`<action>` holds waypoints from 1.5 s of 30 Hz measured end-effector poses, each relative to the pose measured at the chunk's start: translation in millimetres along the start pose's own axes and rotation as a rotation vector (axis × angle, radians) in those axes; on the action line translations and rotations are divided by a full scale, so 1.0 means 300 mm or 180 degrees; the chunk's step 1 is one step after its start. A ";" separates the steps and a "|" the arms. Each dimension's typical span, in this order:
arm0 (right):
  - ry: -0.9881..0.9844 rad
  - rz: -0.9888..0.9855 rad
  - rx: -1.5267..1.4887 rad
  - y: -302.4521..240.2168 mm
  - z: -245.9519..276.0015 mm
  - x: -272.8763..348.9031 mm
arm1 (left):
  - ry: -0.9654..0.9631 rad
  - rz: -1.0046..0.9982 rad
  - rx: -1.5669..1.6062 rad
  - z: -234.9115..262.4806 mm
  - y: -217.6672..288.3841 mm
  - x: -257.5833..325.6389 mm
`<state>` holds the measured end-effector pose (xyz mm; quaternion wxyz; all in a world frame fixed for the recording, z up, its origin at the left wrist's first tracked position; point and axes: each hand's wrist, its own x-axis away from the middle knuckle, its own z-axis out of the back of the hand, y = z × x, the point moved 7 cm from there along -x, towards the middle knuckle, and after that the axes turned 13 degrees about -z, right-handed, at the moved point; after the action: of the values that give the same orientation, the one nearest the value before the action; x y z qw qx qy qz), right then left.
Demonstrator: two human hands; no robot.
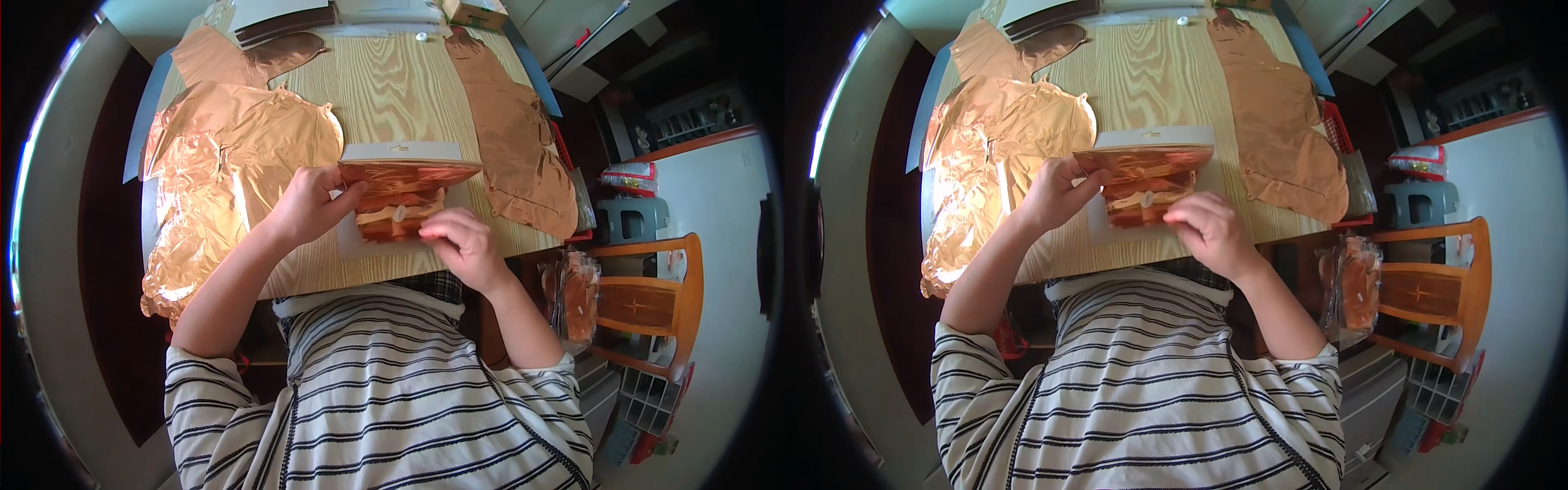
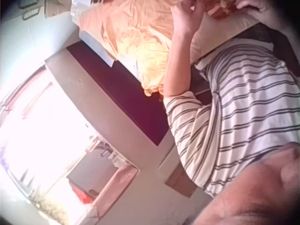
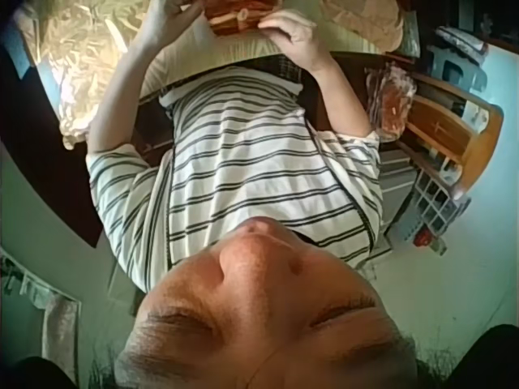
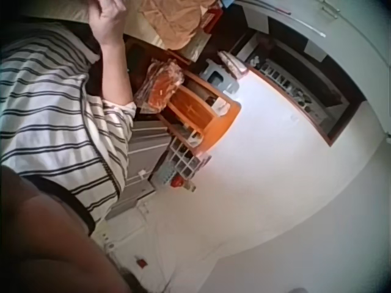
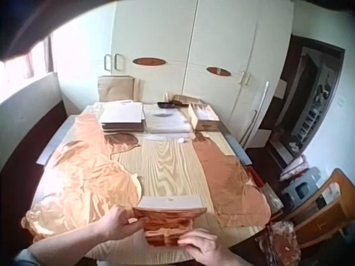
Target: Folding deflated foil balloons and attaching them to cardboard backing for retail packaging.
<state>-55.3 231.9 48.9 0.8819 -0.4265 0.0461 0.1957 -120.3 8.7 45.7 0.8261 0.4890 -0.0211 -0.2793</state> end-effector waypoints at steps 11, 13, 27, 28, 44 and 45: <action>0.0516 -0.1427 0.0512 0.082 -0.039 -0.133 | 0.0259 -0.0837 -0.0283 -0.010 0.031 -0.005; 0.0646 -0.1480 0.0569 0.083 -0.041 -0.139 | 0.0201 -0.1044 -0.0273 -0.018 0.044 0.007; 0.1440 -0.0294 0.1877 0.112 0.158 -0.009 | -0.0494 -0.2539 -0.1379 -0.110 0.111 0.038; 0.1220 -0.0418 0.1624 0.128 0.182 -0.012 | -0.0498 -0.2585 -0.1474 -0.116 0.115 0.039; -0.0295 -0.0785 0.1775 0.135 -0.114 -0.160 | -0.0725 -0.1611 -0.1155 -0.018 0.035 0.054; -0.0296 -0.0815 0.1816 0.135 -0.116 -0.160 | -0.0653 -0.1418 -0.1228 -0.020 0.035 0.045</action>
<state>-111.9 213.0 9.0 0.9845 -0.1549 0.0048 0.0816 -102.5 11.0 48.0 0.8157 0.2851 0.0568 -0.5002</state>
